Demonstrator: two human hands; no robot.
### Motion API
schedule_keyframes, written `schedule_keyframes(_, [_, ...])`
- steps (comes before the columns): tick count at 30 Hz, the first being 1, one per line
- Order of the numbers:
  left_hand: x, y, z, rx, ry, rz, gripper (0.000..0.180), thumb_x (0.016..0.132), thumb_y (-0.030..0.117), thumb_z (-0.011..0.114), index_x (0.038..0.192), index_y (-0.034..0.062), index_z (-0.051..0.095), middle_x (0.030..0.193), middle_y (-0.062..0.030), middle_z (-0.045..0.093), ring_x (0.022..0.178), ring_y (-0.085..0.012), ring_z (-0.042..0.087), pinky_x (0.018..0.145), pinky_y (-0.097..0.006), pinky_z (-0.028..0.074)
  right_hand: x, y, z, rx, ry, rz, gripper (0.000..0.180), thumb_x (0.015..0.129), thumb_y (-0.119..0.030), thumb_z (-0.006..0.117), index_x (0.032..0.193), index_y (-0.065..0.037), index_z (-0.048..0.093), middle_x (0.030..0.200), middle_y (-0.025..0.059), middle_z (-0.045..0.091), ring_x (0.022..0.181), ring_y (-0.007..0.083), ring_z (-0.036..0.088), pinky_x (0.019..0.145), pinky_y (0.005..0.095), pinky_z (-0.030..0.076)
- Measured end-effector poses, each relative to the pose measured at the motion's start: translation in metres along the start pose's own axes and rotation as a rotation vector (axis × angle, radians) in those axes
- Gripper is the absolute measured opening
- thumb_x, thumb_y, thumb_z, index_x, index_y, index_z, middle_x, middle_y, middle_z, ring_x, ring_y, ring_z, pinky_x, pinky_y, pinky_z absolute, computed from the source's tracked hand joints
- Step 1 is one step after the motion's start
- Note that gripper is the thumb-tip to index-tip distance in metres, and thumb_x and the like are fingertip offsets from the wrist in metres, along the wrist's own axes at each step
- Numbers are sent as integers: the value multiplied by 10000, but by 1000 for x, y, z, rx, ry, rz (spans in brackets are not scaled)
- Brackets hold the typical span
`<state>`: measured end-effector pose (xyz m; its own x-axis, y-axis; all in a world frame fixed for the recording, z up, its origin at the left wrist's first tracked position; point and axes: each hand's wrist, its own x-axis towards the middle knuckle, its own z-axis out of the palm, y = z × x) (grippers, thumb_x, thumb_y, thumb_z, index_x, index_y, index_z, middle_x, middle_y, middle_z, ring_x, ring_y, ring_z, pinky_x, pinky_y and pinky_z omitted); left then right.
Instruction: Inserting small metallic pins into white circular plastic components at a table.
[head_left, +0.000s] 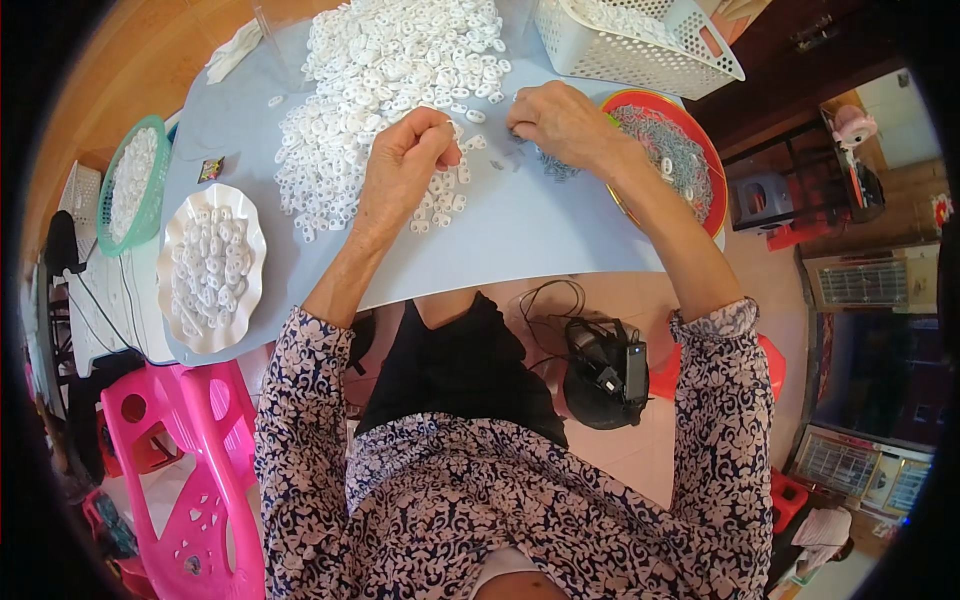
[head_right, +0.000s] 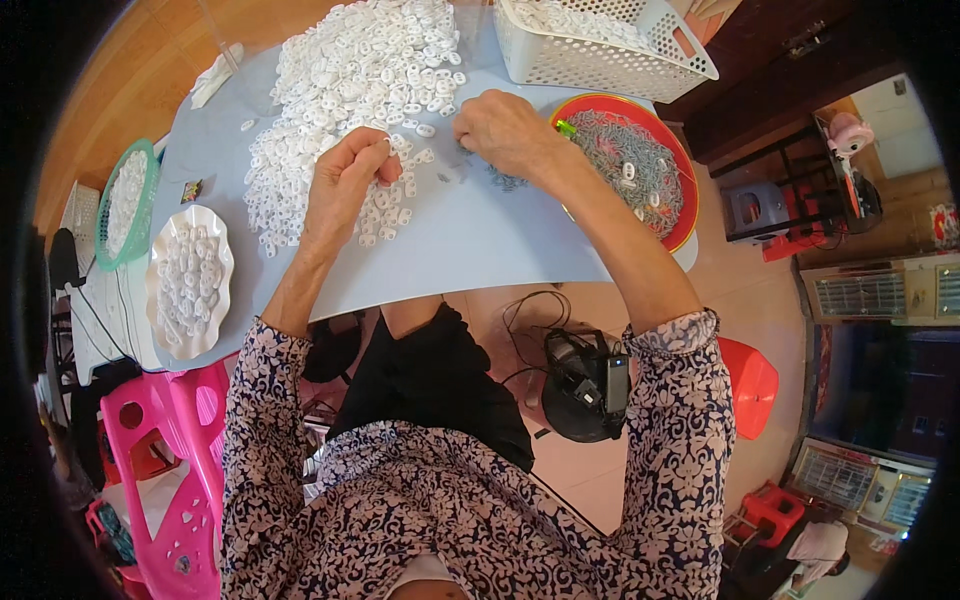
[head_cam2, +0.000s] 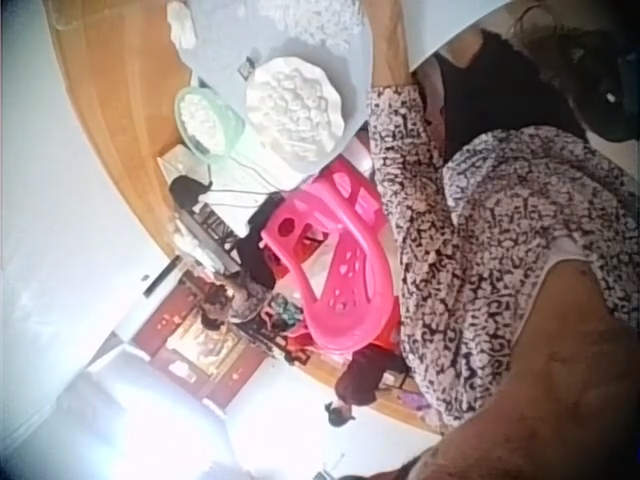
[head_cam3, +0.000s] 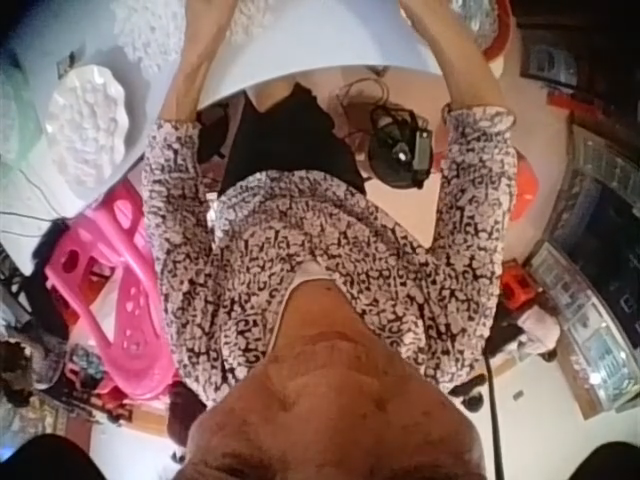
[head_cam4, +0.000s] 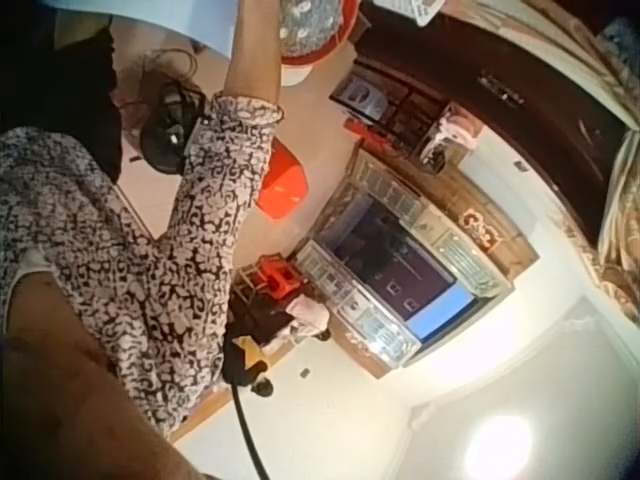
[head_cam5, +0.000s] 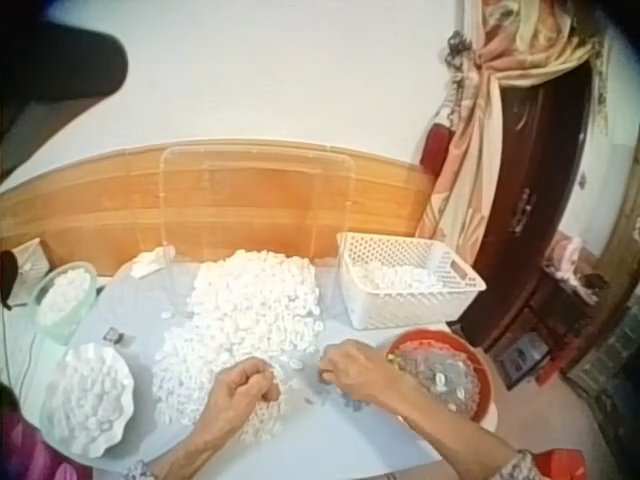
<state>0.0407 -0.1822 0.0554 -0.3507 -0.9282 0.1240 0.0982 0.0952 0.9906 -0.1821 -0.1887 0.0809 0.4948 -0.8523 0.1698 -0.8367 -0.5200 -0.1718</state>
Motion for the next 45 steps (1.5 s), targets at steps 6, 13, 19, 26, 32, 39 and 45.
schedule_keyframes(6, [-1,2,2,6,-11,-3,148,871,124,509,825,11,592,659,-5,566,629,-64,507,612,-224,427,8,1,4,-159,9,14,104,750,-96,591,750,7,606,700,122,599,669,307,576,627,403,459])
schedule_keyframes(13, [-2,2,-3,-16,-55,-2,159,905,143,502,873,23,601,706,-6,580,665,-65,513,649,-219,419,3,-33,-5,607,152,373,144,685,-79,638,632,5,533,598,31,562,524,117,486,504,261,405])
schedule_keyframes(19, [-1,0,-3,-36,-45,20,155,888,124,493,834,13,586,671,-3,556,644,-65,498,628,-220,414,-1,-61,17,1322,344,480,130,780,-49,626,893,14,645,679,-3,591,564,67,508,515,203,413])
schedule_keyframes(26, [-1,2,-3,-44,17,38,154,874,107,479,803,5,571,635,-7,536,610,-62,477,594,-217,404,-5,-72,48,1481,442,552,145,836,-70,628,946,23,652,733,32,633,620,83,569,559,214,473])
schedule_keyframes(32, [-1,1,-2,-12,-28,45,153,877,105,473,806,6,566,634,-5,544,606,-57,471,582,-213,397,0,-61,37,1167,462,665,134,856,-83,625,954,4,652,792,31,643,662,93,570,612,213,466])
schedule_keyframes(39, [-1,-2,-2,8,-50,39,149,873,107,479,806,9,568,635,-8,550,605,-55,471,560,-207,387,1,-66,49,1579,457,428,253,858,-93,629,1102,-43,587,891,13,631,790,94,577,716,233,467])
schedule_keyframes(45, [-1,-4,-1,42,-67,52,146,879,108,474,818,11,566,641,-4,544,606,-52,468,550,-205,374,1,-69,53,1647,525,408,232,860,-70,621,1087,-37,589,898,26,639,792,99,590,731,243,484])
